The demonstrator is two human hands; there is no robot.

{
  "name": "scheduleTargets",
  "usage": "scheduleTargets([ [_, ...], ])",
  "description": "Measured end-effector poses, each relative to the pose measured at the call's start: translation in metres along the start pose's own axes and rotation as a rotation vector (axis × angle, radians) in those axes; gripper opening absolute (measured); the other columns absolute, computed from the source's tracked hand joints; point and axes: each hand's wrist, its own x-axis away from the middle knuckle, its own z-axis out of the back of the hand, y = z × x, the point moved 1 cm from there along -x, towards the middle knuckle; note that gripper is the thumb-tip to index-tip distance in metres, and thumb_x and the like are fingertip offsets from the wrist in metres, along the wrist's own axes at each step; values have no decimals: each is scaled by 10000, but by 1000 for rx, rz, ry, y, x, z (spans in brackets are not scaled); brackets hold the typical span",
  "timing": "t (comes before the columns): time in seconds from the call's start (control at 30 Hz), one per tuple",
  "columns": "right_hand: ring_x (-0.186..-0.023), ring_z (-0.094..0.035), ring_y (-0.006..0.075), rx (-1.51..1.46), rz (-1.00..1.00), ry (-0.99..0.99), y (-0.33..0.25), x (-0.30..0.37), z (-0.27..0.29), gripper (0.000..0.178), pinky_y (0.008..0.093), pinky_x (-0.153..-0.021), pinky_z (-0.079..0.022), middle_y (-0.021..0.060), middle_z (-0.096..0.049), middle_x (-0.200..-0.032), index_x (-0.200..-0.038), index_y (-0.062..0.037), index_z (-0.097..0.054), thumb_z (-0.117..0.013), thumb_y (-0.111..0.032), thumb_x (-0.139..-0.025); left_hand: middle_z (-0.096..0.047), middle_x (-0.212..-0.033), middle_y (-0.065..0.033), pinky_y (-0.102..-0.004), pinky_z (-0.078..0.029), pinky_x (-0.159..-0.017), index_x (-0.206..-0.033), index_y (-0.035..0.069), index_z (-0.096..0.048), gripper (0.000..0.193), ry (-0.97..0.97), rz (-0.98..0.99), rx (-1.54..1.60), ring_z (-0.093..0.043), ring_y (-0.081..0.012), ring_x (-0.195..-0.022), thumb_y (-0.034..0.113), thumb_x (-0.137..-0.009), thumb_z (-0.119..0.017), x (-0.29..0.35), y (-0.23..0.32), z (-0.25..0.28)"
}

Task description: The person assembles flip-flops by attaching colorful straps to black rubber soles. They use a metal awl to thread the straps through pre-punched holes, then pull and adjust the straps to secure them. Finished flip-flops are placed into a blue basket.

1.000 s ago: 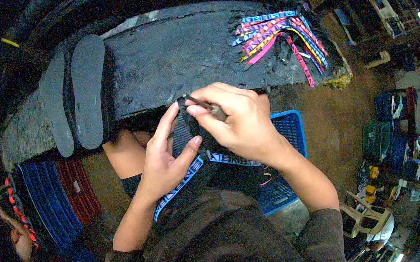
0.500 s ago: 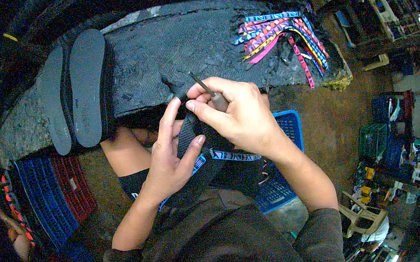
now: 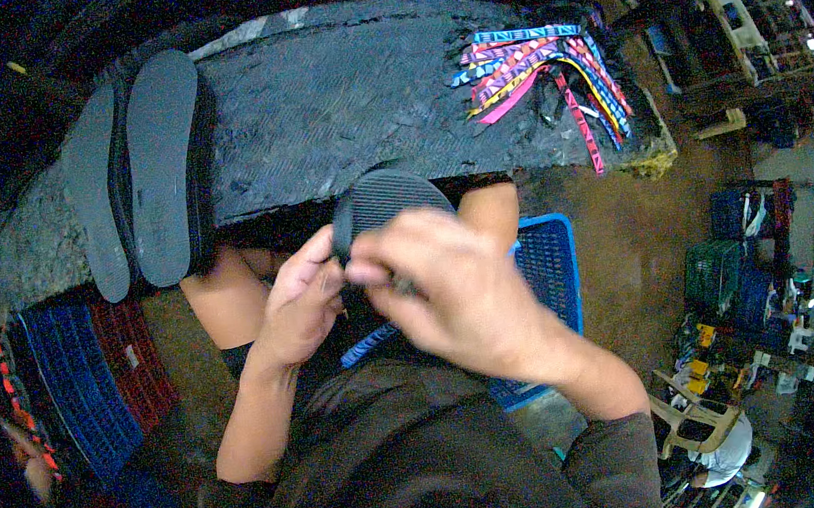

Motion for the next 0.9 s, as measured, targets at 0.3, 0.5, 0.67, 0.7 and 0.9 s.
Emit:
scheduleTargets([
  [0.3,-735,-636,120,-62,-76,320,13,14,-5,105,262,-655,-496,79,-718,-882,-998,23,-744,-789,-9,-908,-589,-1413,-120,-377,-395,-1176,-1484,-34,-446,503,-15,-285,341,-549,-199,-1332,129,-1026,-572,-2,6,-17],
  [0.5,-775,-661,155,-128,-44,281,17,9,-17,135,292,-689,-514,94,-729,-910,-1015,26,-754,-800,-21,-898,-604,-1344,-95,-349,-440,-1120,-1385,-23,-496,398,62,-403,154,-552,-162,-1283,26,-1025,-659,1,1,-20],
  [0.67,-889,-680,203,-103,-192,141,30,6,-28,305,341,-869,-518,119,-732,-1023,-1208,13,-699,-781,-62,-923,-677,-1234,-91,-326,-512,-999,-1294,-26,-567,278,215,-381,-16,-618,-137,-1141,24,-1034,-652,-18,-27,2],
  [0.7,-963,-681,261,2,-133,185,29,10,-33,419,372,-917,-516,165,-702,-1160,-1344,4,-615,-745,-76,-954,-683,-1226,-95,-327,-517,-991,-1289,-29,-573,276,269,-259,22,-623,-142,-1132,26,-1032,-656,-23,-35,7],
  [0.9,-883,-637,357,44,-284,41,37,43,-82,487,434,-806,-524,191,-635,-997,-1483,-47,-549,-677,-90,-1015,-705,-1154,-71,-322,-543,-938,-1255,-2,-617,256,418,-210,111,-665,-154,-1041,15,-1003,-659,-44,-62,36],
])
